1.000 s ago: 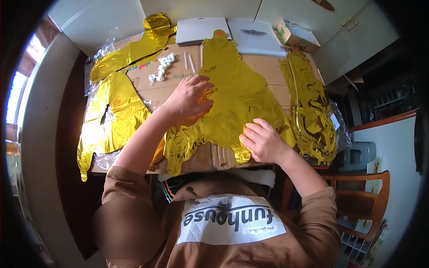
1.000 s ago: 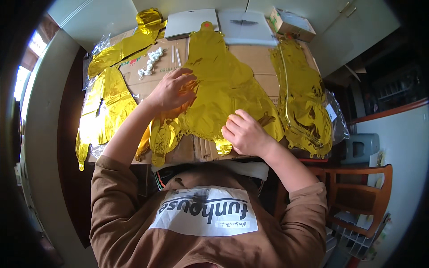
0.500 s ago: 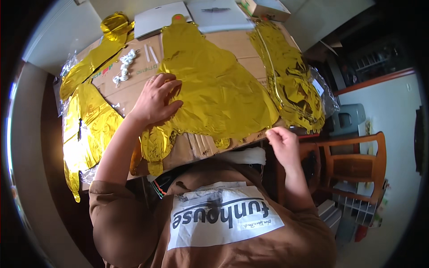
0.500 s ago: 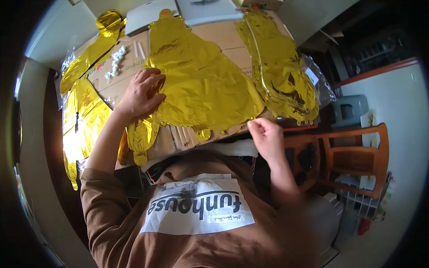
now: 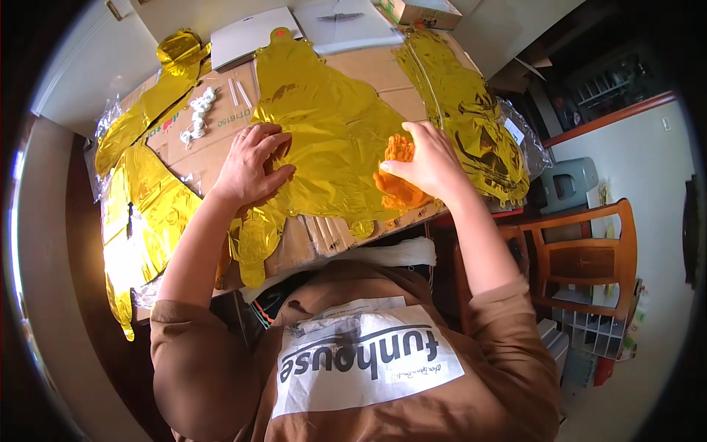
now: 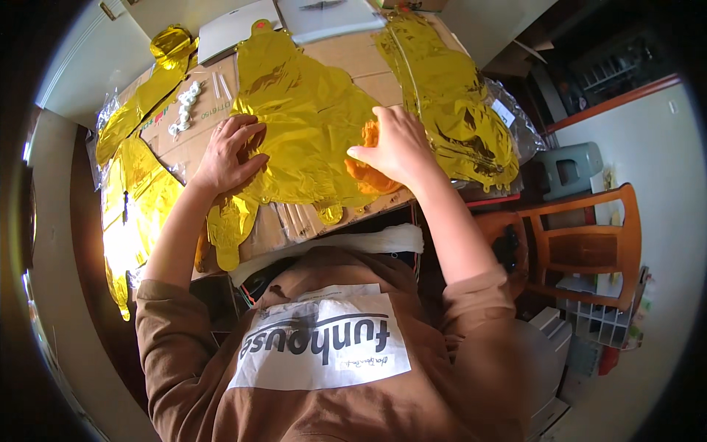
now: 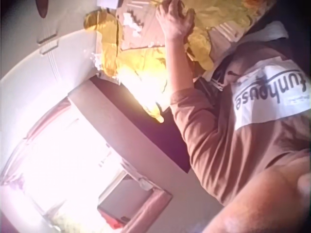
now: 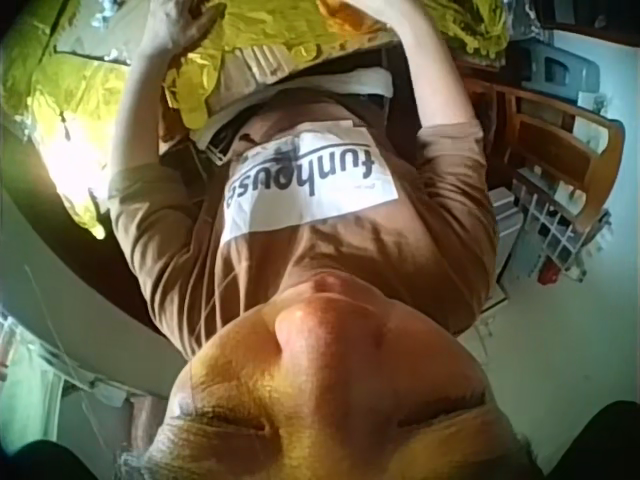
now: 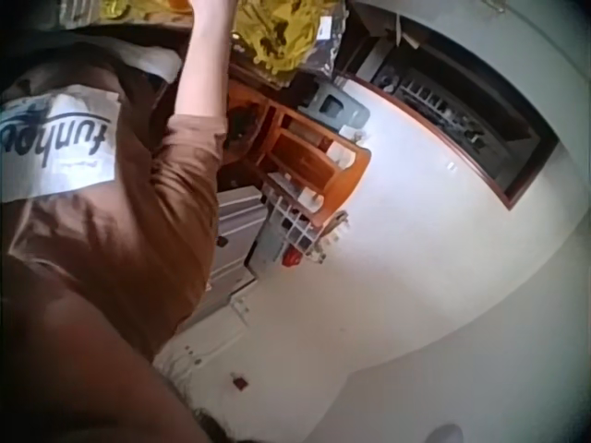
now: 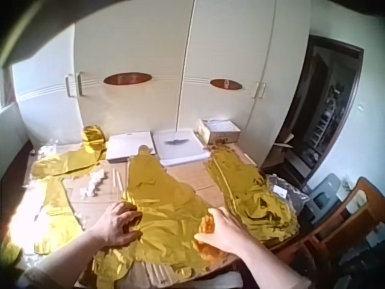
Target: Folding and packaging gold foil balloons on a cardboard workspace.
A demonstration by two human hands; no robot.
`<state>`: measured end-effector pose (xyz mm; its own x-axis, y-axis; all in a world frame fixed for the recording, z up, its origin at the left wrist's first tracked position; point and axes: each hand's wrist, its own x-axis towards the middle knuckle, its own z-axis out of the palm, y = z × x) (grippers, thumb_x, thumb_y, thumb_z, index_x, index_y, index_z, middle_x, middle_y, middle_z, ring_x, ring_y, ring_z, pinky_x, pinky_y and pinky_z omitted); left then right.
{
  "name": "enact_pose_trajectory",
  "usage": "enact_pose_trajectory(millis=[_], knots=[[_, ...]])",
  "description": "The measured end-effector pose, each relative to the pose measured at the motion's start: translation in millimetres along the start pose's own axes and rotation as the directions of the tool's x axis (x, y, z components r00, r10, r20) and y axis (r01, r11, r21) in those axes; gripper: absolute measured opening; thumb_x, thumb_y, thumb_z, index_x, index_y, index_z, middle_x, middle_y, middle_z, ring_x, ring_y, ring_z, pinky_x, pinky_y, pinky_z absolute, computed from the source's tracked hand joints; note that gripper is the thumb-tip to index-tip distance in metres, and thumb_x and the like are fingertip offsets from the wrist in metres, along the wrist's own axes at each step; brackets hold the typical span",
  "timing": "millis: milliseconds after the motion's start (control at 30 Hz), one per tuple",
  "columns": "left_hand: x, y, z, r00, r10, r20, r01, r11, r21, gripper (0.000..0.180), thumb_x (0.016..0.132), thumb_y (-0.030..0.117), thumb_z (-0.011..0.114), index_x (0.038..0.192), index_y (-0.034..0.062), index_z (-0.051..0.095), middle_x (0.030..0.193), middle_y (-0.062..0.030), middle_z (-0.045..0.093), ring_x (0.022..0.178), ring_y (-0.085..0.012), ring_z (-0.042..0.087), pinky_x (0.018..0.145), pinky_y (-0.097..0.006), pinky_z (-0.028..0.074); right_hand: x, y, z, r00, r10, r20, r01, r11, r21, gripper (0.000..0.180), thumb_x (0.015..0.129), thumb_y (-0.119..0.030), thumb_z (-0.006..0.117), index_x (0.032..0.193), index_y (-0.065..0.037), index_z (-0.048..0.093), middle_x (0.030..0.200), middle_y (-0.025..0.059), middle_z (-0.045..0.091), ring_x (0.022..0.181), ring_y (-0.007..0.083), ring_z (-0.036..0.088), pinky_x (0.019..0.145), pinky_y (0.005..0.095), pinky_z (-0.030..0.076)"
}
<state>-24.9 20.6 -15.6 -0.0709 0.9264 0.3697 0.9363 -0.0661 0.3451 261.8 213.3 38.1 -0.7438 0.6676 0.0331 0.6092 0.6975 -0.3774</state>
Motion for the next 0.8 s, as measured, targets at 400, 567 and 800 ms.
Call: enact_pose_trajectory(millis=[400, 567, 800], knots=[[0.5, 0.1, 0.3, 1.0, 0.004, -0.019, -0.003, 1.0, 0.023, 0.052, 0.08, 0.035, 0.076, 0.124, 0.0105, 0.065, 0.126, -0.0125, 0.06, 0.122, -0.0337, 0.054, 0.108, -0.047, 0.04, 45.3, -32.5, -11.1, 0.873, 0.062, 0.483, 0.055, 0.973, -0.225, 0.052, 0.069, -0.037, 0.083, 0.1, 0.001, 0.067, 0.096, 0.0195, 0.072, 0.095, 0.0364, 0.069, 0.09, 0.045, 0.051], [1.7, -0.3, 0.1, 1.0, 0.006, -0.011, -0.006, 1.0, 0.017, 0.054, 0.078, 0.029, 0.078, 0.127, 0.0093, 0.064, 0.128, -0.0151, 0.059, 0.122, -0.037, 0.053, 0.107, -0.048, 0.042, 26.8, -29.5, -8.4, 0.899, 0.038, 0.437, -0.019, 0.999, -0.048, 0.04, 0.072, -0.028, 0.079, 0.094, 0.002, 0.067, 0.092, 0.0208, 0.071, 0.089, 0.0349, 0.069, 0.083, 0.0414, 0.053], [-2.3, 0.4, -0.7, 1.0, -0.007, -0.025, 0.008, 0.999, 0.037, 0.055, 0.078, 0.03, 0.078, 0.127, 0.01, 0.064, 0.128, -0.0144, 0.059, 0.122, -0.0367, 0.053, 0.107, -0.047, 0.042, -11.9, 12.5, -12.6, 0.856, -0.179, 0.485, -0.369, 0.443, 0.817, 0.081, 0.091, -0.044, 0.074, 0.15, 0.001, 0.041, 0.14, 0.0161, 0.058, 0.126, 0.0291, 0.058, 0.103, 0.0395, 0.049]])
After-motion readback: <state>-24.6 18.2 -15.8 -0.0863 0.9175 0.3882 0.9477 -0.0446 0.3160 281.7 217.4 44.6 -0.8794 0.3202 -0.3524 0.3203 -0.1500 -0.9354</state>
